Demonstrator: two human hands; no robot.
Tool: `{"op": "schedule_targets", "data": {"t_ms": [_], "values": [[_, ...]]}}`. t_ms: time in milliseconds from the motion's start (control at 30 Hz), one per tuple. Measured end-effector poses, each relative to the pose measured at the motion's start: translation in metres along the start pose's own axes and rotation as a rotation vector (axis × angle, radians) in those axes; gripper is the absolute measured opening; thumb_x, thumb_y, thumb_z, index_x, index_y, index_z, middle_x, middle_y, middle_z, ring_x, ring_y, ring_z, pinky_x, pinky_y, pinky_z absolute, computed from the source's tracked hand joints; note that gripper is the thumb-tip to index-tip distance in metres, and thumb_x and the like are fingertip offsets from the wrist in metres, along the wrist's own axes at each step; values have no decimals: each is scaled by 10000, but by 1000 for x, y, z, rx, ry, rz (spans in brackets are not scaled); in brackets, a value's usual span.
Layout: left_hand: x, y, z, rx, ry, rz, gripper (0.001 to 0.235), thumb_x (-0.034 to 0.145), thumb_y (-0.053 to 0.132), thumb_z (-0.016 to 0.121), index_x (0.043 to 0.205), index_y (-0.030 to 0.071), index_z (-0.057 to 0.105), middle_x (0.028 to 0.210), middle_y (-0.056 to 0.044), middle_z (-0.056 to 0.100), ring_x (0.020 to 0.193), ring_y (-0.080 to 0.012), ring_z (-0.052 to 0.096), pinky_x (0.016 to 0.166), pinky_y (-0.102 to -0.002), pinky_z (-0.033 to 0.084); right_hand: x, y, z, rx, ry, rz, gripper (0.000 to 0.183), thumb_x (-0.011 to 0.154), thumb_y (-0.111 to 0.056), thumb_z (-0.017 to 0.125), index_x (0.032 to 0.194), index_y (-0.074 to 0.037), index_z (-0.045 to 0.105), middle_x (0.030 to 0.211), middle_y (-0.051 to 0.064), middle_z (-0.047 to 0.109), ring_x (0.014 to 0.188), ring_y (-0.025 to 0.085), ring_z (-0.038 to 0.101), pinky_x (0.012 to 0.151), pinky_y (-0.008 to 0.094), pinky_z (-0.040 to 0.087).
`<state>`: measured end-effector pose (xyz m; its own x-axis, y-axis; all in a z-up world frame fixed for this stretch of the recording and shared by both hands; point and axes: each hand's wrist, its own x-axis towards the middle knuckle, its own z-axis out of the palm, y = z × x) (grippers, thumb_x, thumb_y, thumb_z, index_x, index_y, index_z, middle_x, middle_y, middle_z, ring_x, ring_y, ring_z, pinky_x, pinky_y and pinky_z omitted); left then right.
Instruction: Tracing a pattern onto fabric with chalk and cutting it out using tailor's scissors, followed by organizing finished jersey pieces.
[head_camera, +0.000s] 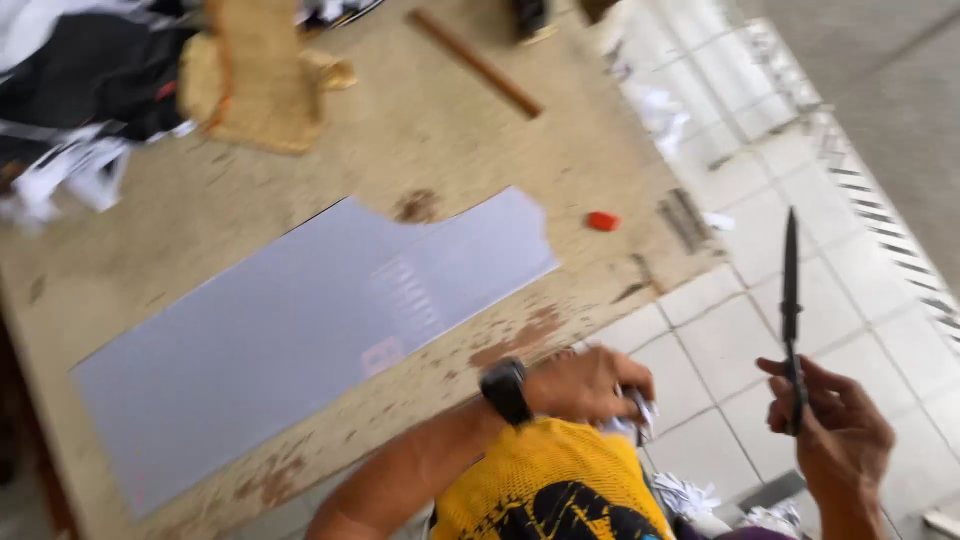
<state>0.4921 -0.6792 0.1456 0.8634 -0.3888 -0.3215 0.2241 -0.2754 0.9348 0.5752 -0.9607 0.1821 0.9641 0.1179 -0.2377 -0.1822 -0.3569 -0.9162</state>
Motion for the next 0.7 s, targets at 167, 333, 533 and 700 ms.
{"op": "schedule_targets", "data": {"t_ms": [167,333,533,700], "values": [[104,49,-129,-135,48,234,313,880,-113,619,1083,78,763,905,-65,789,680,-130,724,566,-260,615,8,37,-59,114,93,42,351,1012,95,720,1354,98,638,1184,276,782,699,222,659,580,311,558],[106,39,-161,149,1123,417,305,1128,206,598,1378,32,607,1335,-213,735,1167,-304,796,945,-376,726,28,57,-53,154,-53,19,363,940,128,741,1293,98,660,1212,284,814,710,246,714,565,314,594],[16,-101,12,155,934,106,335,1143,167,555,812,141,512,750,6,489,672,-156,427,615,-335,404,92,37,25,-352,-343,-178,454,979,-7,698,1419,-92,764,1230,-2,850,928,105,783,868,259,613],[-133,-184,97,26,1279,-352,304,1084,211,654,1323,45,738,1259,-156,795,1064,-297,792,923,-410,693,217,88,114,-704,-390,-755,453,1016,-93,721,1464,-125,781,1145,171,833,973,373,780,817,477,587]]}}
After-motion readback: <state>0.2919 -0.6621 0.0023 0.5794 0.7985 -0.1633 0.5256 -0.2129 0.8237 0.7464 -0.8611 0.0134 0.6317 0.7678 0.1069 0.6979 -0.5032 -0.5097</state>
